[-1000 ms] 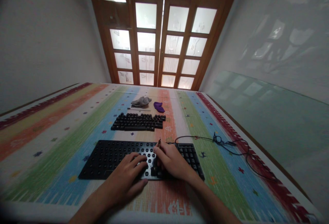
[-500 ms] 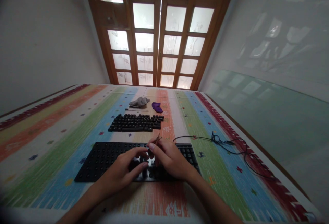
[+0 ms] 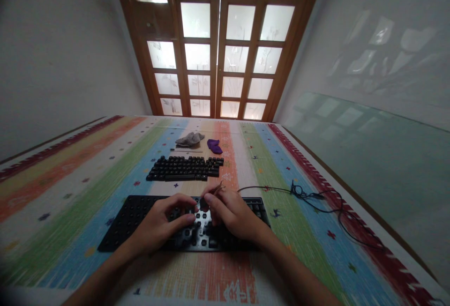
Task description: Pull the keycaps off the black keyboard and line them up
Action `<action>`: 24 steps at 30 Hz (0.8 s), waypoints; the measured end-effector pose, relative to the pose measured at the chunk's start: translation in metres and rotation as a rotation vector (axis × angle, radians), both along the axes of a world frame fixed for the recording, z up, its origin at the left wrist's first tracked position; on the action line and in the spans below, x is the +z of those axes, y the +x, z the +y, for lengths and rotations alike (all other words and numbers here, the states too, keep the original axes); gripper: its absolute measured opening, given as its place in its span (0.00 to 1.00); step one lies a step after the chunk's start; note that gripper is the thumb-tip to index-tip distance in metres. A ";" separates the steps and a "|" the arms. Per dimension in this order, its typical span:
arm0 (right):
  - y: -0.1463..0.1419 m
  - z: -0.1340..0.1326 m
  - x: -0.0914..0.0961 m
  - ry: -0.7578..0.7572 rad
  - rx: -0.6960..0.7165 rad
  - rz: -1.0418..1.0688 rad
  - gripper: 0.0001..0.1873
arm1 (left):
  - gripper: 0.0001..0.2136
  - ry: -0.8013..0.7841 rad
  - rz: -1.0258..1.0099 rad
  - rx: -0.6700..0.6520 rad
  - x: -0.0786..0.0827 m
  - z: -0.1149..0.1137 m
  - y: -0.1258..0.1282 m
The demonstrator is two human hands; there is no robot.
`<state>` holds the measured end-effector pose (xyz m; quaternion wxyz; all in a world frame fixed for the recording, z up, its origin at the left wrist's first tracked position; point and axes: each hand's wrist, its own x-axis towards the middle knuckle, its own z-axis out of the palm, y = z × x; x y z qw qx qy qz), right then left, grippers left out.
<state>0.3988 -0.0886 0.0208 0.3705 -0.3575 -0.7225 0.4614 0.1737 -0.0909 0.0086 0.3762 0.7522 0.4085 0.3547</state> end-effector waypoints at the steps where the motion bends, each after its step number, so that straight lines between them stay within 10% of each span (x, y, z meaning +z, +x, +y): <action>1: 0.001 0.000 0.001 0.023 0.008 -0.022 0.17 | 0.10 0.014 0.013 0.009 -0.001 0.001 0.000; 24: 0.034 0.029 -0.021 0.147 -0.305 -0.086 0.16 | 0.04 0.275 0.230 -0.089 -0.004 0.074 0.024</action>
